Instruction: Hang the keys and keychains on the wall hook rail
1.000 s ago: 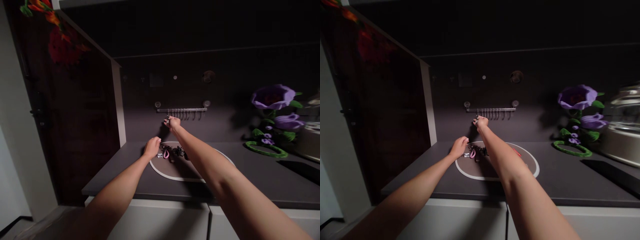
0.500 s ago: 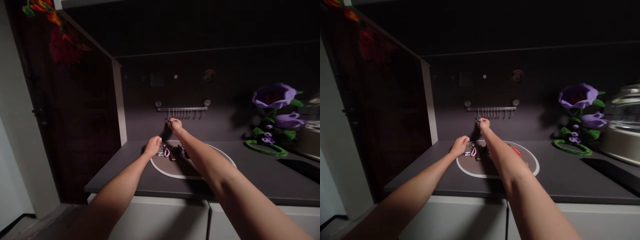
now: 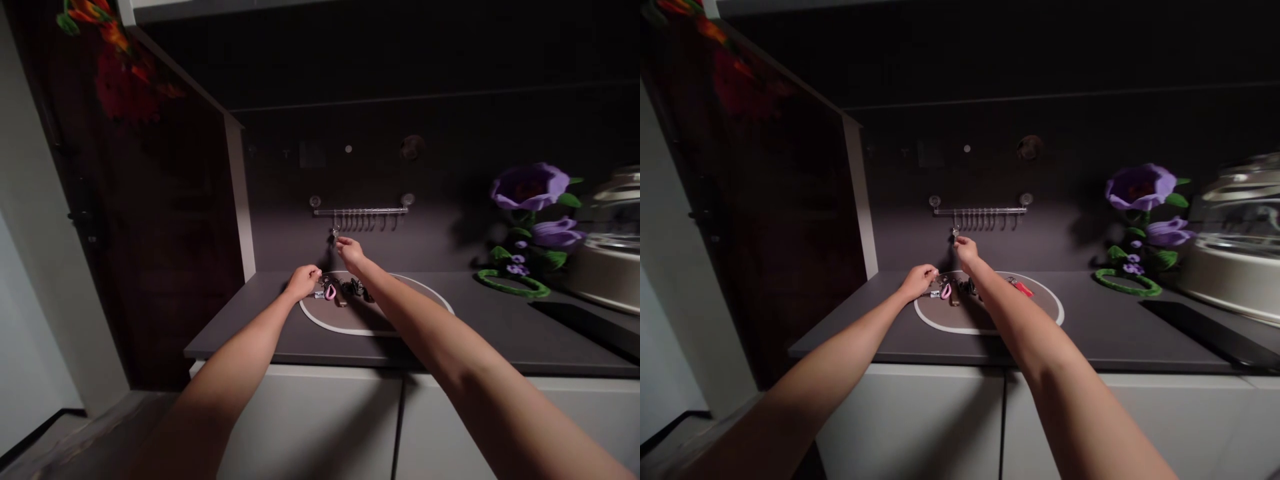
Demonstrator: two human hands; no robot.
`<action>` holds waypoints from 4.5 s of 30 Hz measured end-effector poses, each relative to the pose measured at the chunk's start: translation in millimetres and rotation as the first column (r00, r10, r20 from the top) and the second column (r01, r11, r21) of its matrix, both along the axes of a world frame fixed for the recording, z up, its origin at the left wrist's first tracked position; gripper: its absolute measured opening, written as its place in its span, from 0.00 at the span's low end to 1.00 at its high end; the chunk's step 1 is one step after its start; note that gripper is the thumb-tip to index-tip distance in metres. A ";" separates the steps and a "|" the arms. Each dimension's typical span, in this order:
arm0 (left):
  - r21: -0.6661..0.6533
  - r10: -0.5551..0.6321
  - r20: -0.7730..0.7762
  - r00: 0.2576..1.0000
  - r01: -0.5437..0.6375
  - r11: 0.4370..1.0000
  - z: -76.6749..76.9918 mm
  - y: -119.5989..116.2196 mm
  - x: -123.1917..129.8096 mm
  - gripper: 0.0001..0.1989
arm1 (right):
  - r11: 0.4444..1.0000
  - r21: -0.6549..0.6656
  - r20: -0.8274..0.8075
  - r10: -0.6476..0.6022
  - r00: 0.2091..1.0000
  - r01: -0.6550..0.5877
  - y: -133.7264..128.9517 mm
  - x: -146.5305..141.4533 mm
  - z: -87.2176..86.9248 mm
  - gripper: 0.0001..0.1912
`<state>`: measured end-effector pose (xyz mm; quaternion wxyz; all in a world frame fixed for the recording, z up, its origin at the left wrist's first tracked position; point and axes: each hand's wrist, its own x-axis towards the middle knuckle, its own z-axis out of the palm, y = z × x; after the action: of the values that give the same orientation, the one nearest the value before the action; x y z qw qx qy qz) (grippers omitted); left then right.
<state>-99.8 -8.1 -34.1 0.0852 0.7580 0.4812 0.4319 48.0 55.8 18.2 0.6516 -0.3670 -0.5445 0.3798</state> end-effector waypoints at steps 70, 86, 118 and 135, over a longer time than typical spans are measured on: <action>-0.262 -0.221 0.614 0.758 0.459 0.849 19.3 -9.4 -21.6 0.12 | 0.983 0.065 0.665 0.084 0.743 -0.169 -84.7 2.7 -38.7 0.11; -0.273 -0.220 0.644 0.733 0.489 0.828 18.5 -11.1 -18.0 0.17 | 0.960 0.024 0.468 0.235 0.852 -0.278 -80.5 0.8 -42.4 0.10; 0.199 0.193 0.146 0.970 -0.220 0.955 21.7 9.2 35.2 0.13 | 0.999 -0.022 -0.133 0.030 0.991 -0.033 -45.0 19.2 28.7 0.04; 0.196 0.213 -0.212 0.954 -0.172 0.965 17.9 8.4 29.0 0.14 | 0.987 -0.157 -0.355 -0.076 0.932 0.021 2.3 0.2 49.2 0.08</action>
<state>-70.8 0.4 -16.3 -0.0815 0.7569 0.5198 0.3875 48.2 58.1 67.4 0.7196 -0.3530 -0.3767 0.4644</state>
